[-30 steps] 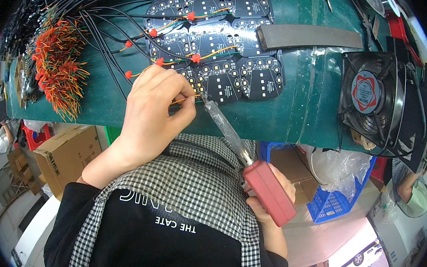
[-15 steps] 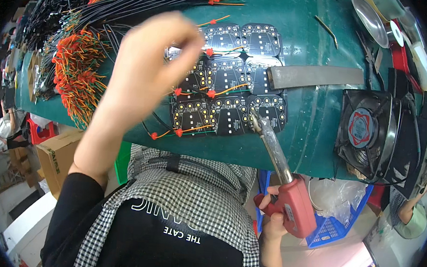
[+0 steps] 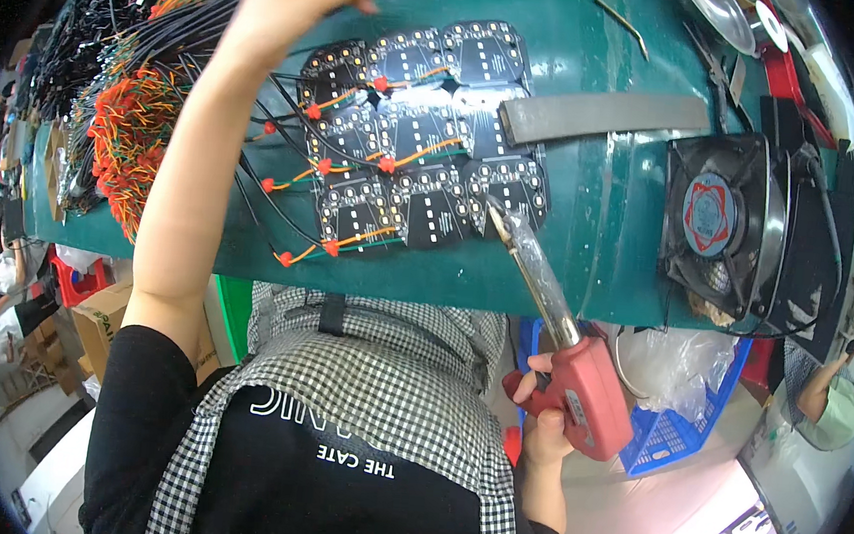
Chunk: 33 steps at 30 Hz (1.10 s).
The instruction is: The person solders wires onto an LED board with a soldering iron.
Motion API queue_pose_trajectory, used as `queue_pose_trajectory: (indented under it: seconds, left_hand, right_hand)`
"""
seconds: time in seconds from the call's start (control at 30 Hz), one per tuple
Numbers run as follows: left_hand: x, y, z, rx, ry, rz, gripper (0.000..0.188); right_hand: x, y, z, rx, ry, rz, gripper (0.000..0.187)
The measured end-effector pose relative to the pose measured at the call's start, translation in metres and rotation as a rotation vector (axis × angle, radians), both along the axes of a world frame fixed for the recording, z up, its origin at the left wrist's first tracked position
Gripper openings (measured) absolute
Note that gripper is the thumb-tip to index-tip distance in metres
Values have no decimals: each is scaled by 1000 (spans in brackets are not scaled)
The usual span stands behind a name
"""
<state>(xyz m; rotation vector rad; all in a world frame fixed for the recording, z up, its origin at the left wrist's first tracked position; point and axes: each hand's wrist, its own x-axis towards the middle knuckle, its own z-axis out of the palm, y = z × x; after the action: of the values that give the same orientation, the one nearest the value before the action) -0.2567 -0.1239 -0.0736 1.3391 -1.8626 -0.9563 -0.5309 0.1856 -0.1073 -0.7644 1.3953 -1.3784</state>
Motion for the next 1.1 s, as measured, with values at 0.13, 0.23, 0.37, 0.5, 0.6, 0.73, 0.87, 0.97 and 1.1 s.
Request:
queue_pose_trajectory:
  seconds: [0.13,0.23,0.37,0.5,0.6,0.73,0.87,0.97,1.1]
  left_hand:
    - [-5,68,32,-67,93,49,8]
    - [-33,127,33,-156,-13,-210,11]
    - [-58,154,15,-43,5,-214,11]
    - [-67,160,2,52,-127,-86,10]
    - [-74,161,-5,36,-198,-68,10]
    - [-83,162,-9,-20,-241,-62,9]
    - [-85,161,-10,-73,-279,-58,10]
    - [-85,161,-11,-105,-299,-63,12]
    - [-85,160,-12,-109,-307,-61,12]
  right_hand:
    - [-2,1,-3,-51,41,15,81]
    - [-4,2,-4,-77,89,31,80]
    - [-9,8,0,-21,21,-12,79]
    - [-13,14,0,14,-12,42,78]
    - [-14,18,-2,33,-17,71,76]
    - [-13,20,-5,13,-71,86,74]
    - [-12,21,-4,74,69,91,77]
    - [-14,21,-7,96,105,104,78]
    - [-20,26,-14,98,-85,78,86]
